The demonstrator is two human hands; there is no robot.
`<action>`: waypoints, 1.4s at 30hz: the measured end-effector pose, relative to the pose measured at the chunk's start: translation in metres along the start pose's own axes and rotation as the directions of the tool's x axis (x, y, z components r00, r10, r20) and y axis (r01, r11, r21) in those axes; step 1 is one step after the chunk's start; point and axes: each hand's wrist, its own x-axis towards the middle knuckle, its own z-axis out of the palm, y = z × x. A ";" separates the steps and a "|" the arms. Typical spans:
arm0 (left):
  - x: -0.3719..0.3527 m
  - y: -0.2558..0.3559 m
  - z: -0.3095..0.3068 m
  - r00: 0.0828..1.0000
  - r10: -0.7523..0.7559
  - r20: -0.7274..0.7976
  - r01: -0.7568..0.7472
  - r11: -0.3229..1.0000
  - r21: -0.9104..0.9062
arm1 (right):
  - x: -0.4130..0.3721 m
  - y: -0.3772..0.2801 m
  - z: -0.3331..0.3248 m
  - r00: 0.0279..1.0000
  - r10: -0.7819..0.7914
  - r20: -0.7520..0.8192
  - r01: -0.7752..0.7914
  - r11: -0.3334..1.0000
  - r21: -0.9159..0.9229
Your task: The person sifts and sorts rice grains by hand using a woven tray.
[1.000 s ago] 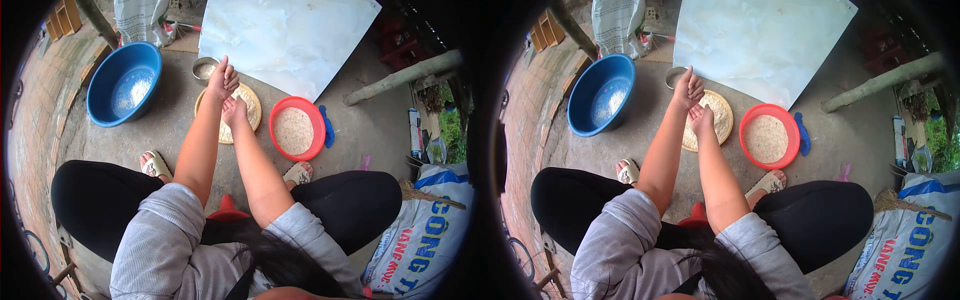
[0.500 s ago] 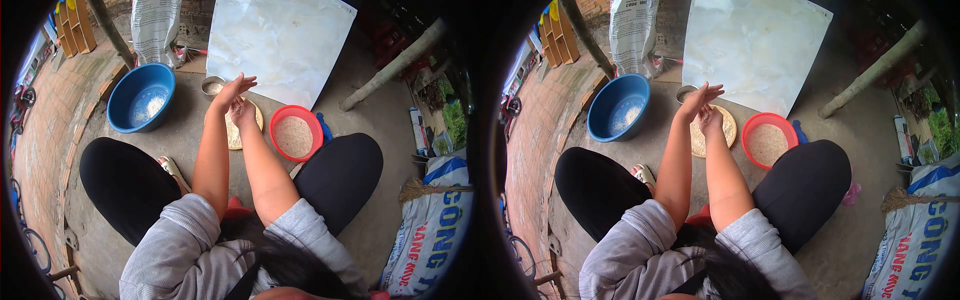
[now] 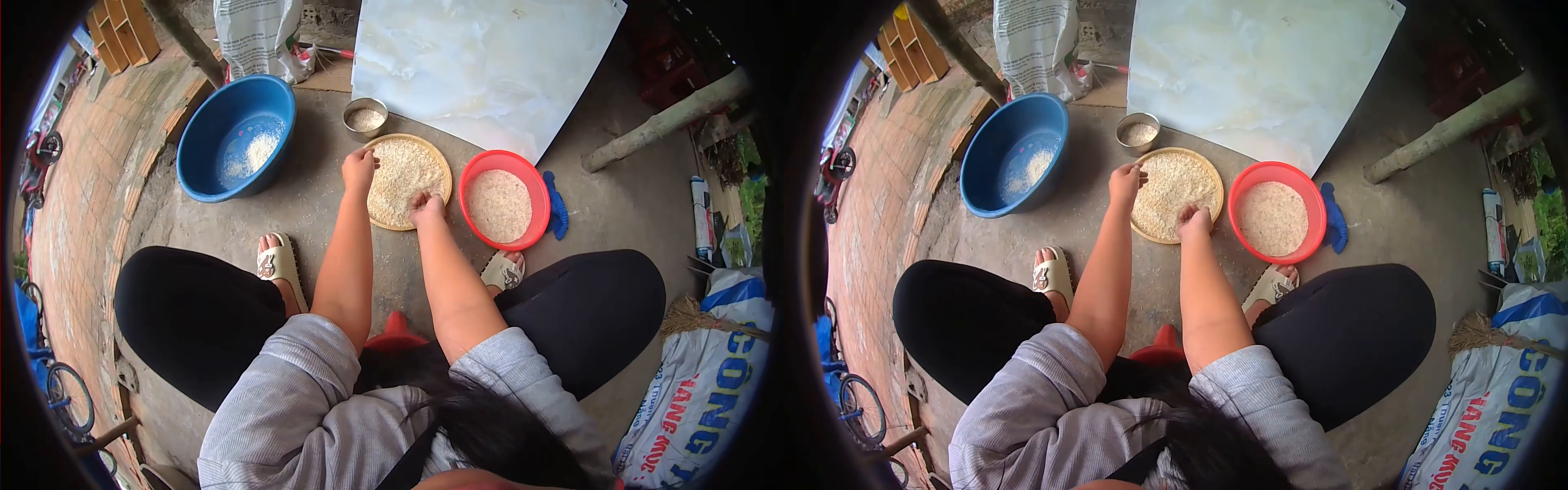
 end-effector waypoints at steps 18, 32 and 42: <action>0.054 -0.052 0.081 0.902 0.426 0.073 -0.368 0.667 0.648 | 0.074 -0.007 -0.020 0.729 -0.671 0.132 0.314 0.158 -0.936; 0.001 -0.052 0.112 0.666 0.393 0.635 -0.722 0.554 0.415 | 0.047 -0.012 0.019 0.647 -0.691 -0.323 0.247 0.591 -0.768; 0.048 0.001 0.057 0.874 0.007 0.486 0.004 1.000 -0.023 | 0.046 -0.012 0.054 0.950 -0.313 0.023 0.308 0.917 -0.254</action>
